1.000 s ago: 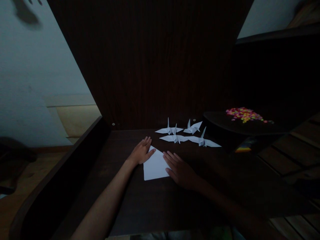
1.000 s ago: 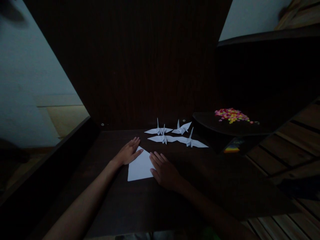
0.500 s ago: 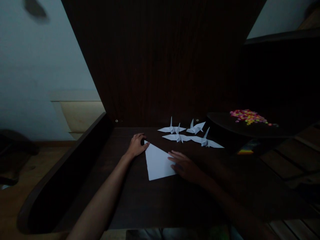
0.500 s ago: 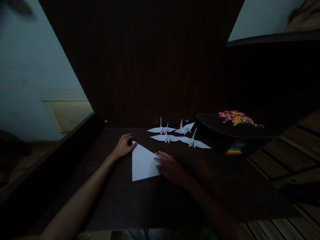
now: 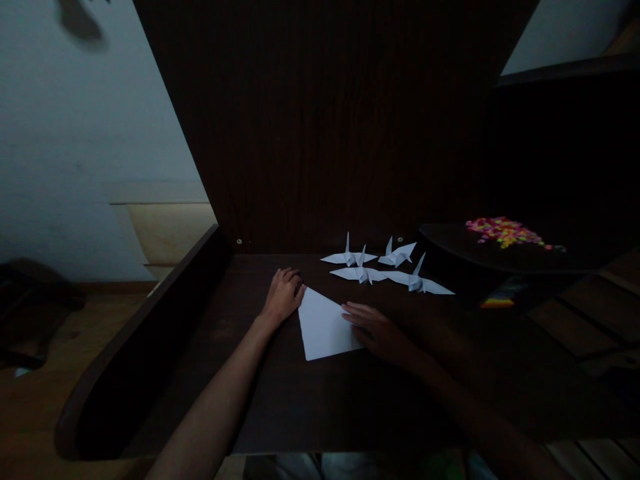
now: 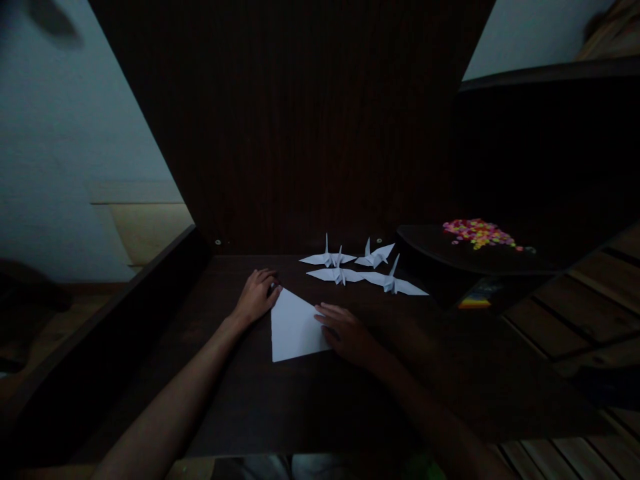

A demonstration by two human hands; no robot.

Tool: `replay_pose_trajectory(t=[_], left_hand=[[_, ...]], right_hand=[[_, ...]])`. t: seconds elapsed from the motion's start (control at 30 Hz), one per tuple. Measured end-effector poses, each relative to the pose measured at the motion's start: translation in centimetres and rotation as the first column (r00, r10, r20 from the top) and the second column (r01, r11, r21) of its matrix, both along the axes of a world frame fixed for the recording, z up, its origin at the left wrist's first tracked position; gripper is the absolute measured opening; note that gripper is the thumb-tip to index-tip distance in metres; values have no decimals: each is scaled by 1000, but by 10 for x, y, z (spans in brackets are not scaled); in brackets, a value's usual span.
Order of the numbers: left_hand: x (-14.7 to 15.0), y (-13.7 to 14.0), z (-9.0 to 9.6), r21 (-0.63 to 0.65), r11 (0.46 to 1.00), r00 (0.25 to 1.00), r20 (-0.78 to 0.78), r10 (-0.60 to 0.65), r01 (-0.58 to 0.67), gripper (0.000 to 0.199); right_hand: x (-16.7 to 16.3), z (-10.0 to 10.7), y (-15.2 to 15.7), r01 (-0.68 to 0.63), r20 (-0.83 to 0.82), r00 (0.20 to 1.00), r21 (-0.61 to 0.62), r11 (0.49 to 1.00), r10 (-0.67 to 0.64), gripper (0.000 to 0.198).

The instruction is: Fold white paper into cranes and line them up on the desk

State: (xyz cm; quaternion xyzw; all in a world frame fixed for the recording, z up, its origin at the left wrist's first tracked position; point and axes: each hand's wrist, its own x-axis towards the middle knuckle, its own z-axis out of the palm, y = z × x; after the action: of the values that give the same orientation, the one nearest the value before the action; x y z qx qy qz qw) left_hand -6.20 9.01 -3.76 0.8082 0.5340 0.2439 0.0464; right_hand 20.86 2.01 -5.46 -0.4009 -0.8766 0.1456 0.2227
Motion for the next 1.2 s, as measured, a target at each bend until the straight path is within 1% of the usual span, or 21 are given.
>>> replay_pose_trajectory(t=[0.07, 0.13, 0.17, 0.23, 0.27, 0.33, 0.37, 0.47, 0.57, 0.7, 0.77, 0.87, 0.97, 1.1, 1.13, 1.2], left_hand=[[14, -13, 2, 4, 998, 997, -26, -70, 70, 27], [29, -27, 3, -2, 978, 977, -47, -210, 210, 37], [36, -33, 2, -37, 955, 953, -59, -297, 295, 42], [47, -43, 0, -124, 892, 888, -101, -448, 436, 53], [51, -46, -1, -156, 878, 874, -121, -471, 452, 57], [53, -48, -3, -227, 858, 854, -152, -498, 460, 59], [53, -48, -3, -245, 858, 854, -160, -495, 451, 60], [49, -44, -3, -259, 863, 861, -165, -481, 433, 59], [41, -38, -1, -294, 855, 855, -176, -488, 427, 59], [24, -29, 1, -373, 856, 868, -208, -452, 356, 58], [16, -27, 2, -370, 862, 877, -197, -438, 347, 56], [10, -26, 4, -384, 849, 869, -189, -458, 364, 50], [15, -31, 8, -388, 820, 838, -178, -515, 421, 46], [30, -41, 12, -389, 786, 803, -164, -573, 481, 58], [33, -43, 13, -385, 781, 801, -151, -579, 492, 58], [37, -45, 15, -377, 777, 805, -120, -581, 504, 53]], right_hand=[[-1, -3, 2, -6, 1, 1000, -17, 1000, 6, 40], [-1, -6, 3, -17, -1, 1000, -26, 1000, 17, 42], [0, -6, 4, -28, -3, 1000, -29, 999, 28, 43], [2, -7, 7, -55, -23, 998, -25, 998, 54, 46], [4, -7, 8, -77, -28, 997, -27, 997, 76, 47], [10, -6, 11, -96, -33, 995, -29, 995, 95, 47], [13, -6, 12, -86, -32, 996, -34, 996, 85, 46], [23, -3, 14, -49, -29, 998, -56, 997, 47, 40], [31, 0, 13, 6, -23, 1000, -85, 996, -8, 38], [37, 6, 12, 39, -3, 999, -127, 991, -39, 34], [37, 8, 13, 42, -34, 998, -156, 987, -48, 29], [35, 7, 17, 73, -134, 986, -168, 983, -97, 26], [29, 4, 21, 99, -230, 964, -148, 984, -132, 22], [23, 1, 24, 89, -214, 970, -124, 988, -114, 25], [23, 1, 24, 80, -205, 973, -128, 989, -105, 25], [24, 2, 25, 55, -198, 977, -144, 988, -83, 22]])
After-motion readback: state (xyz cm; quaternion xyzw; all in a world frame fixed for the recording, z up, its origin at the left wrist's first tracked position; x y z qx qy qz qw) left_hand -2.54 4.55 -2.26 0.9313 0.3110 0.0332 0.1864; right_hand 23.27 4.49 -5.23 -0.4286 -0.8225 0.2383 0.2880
